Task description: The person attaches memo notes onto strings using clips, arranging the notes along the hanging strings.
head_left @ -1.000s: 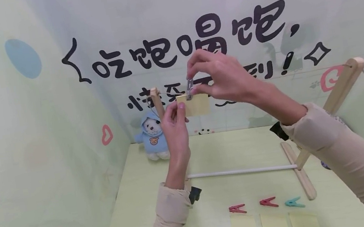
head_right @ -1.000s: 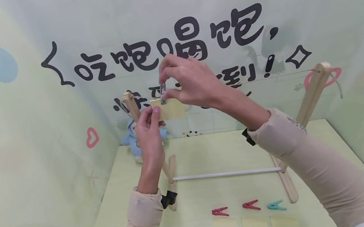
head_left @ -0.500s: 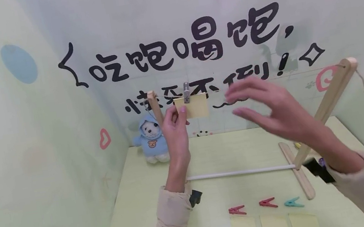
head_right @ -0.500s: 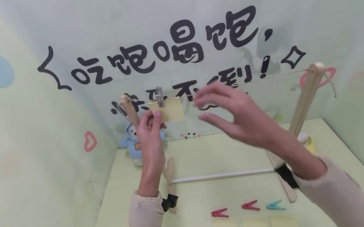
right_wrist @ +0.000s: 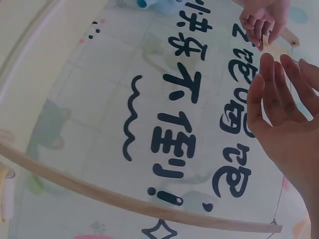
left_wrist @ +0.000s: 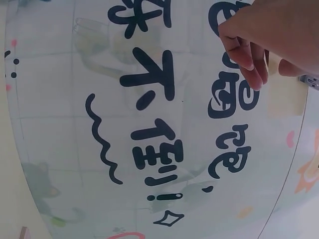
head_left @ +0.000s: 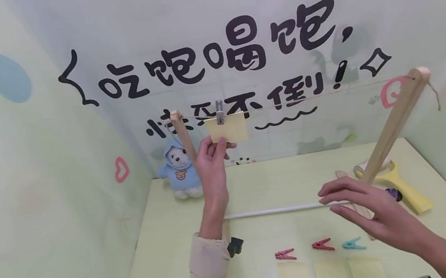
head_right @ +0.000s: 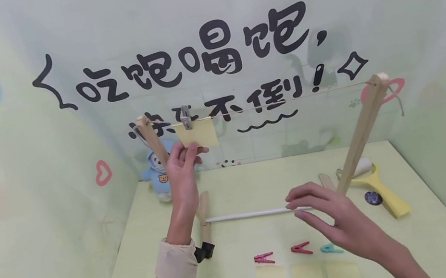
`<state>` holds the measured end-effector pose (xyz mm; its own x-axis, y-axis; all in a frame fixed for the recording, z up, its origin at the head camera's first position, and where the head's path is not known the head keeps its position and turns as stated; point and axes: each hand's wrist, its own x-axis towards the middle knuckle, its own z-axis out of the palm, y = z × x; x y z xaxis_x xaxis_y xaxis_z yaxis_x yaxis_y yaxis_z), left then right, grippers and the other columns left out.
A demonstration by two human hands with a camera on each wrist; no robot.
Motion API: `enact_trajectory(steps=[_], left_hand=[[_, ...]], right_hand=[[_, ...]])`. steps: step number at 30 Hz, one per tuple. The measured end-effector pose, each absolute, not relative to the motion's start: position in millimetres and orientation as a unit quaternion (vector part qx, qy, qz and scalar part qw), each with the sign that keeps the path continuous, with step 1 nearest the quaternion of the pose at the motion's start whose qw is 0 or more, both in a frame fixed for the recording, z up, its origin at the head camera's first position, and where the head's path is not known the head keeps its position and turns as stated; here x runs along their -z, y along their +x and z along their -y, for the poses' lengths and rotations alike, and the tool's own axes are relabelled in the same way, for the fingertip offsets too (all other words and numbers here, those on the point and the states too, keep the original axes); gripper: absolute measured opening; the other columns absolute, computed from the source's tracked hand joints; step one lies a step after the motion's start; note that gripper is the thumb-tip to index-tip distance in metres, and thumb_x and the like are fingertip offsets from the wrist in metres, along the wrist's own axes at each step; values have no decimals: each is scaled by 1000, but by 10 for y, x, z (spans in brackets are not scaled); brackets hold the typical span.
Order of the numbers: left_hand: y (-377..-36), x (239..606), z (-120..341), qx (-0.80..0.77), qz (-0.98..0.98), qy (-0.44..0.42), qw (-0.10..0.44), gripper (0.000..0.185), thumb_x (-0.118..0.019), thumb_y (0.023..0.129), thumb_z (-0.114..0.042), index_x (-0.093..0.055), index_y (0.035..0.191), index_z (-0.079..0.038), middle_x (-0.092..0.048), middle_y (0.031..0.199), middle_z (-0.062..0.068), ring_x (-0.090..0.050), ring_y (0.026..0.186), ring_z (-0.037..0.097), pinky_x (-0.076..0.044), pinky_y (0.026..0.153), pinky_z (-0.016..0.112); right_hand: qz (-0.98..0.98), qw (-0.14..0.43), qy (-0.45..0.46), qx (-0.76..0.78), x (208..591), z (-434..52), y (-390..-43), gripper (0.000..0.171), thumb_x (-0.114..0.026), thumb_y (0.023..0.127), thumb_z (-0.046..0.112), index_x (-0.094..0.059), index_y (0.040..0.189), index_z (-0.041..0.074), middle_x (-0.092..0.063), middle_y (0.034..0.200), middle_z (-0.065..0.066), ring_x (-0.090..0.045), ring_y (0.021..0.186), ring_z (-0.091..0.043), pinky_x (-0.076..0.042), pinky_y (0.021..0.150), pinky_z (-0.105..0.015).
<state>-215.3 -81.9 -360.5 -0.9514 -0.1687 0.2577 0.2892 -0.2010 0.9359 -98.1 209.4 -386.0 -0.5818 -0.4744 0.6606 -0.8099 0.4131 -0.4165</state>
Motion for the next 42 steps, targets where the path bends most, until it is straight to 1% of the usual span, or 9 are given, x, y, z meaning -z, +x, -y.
enact_trajectory(steps=[4, 8, 14, 18, 22, 31, 35, 38, 42], left_hand=[[-2133, 3705, 853, 776, 613, -62, 135, 25, -60, 102, -22, -57, 122, -7, -72, 109, 13, -70, 88, 9, -49, 75, 20], [-2017, 4001, 929, 748, 653, -60, 100, 33, -58, 103, -27, -55, 130, -7, -71, 117, 16, -70, 92, 12, -50, 76, 19], [-1522, 4985, 954, 627, 777, -45, -24, 35, -60, 101, -27, -57, 130, -7, -71, 117, 13, -69, 97, 18, -56, 81, 23], [-1062, 5668, 911, 529, 841, -28, -109, 44, -68, 96, -32, -56, 131, -7, -67, 116, 9, -63, 93, 11, -52, 73, 23], [-733, 6084, 842, 495, 861, -33, -117, 52, -76, 89, -34, -55, 129, -9, -57, 119, 5, -49, 93, 6, -44, 73, 20], [-609, 6210, 665, 429, 900, -25, -75, 68, -89, 69, -41, -57, 125, -20, -42, 122, -2, -38, 107, 11, -45, 91, 28], [-632, 6182, 681, 367, 925, -81, -54, 74, -92, 61, -41, -54, 122, -21, -41, 120, 1, -36, 103, 14, -43, 87, 30], [-647, 6149, 704, 356, 928, -96, -57, 69, -93, 62, -36, -54, 118, -22, -41, 120, 2, -38, 105, 16, -45, 88, 31], [-665, 6140, 729, 361, 925, -98, -69, 58, -91, 66, -33, -56, 111, -24, -40, 120, 1, -39, 110, 21, -49, 91, 32]], right_hand=[[835, 202, 371, -352, 3975, -2212, -914, 53, -77, 75, -13, -70, 114, 22, -64, 123, 3, -58, 116, -1, -42, 99, -7], [849, 195, 352, -344, 4037, -2309, -873, 54, -77, 74, -14, -69, 113, 24, -62, 124, 4, -56, 118, -1, -43, 93, -6], [865, 171, 339, -328, 4178, -2359, -791, 57, -77, 76, -11, -67, 113, 30, -60, 127, 7, -55, 117, 3, -42, 90, -6], [874, 161, 331, -317, 4305, -2354, -747, 59, -79, 76, -9, -66, 114, 35, -58, 128, 12, -54, 116, 6, -43, 87, -5], [871, 149, 333, -329, 4447, -2318, -763, 55, -78, 78, -7, -66, 112, 35, -57, 128, 12, -52, 117, 5, -42, 86, -4], [885, 120, 307, -330, 4986, -2107, -871, 37, -77, 85, 5, -68, 105, 36, -62, 115, 12, -59, 102, -2, -46, 82, -8], [891, 116, 319, -301, 5394, -1945, -935, 23, -77, 85, 4, -69, 97, 23, -63, 108, 4, -65, 90, -9, -53, 73, -16], [902, 128, 306, -276, 5653, -1794, -928, 20, -79, 83, 6, -69, 99, 14, -64, 108, 1, -65, 88, -12, -55, 71, -22], [923, 157, 274, -221, 5870, -1608, -915, 30, -84, 79, 17, -69, 105, 15, -65, 110, 4, -61, 97, -15, -53, 77, -33]])
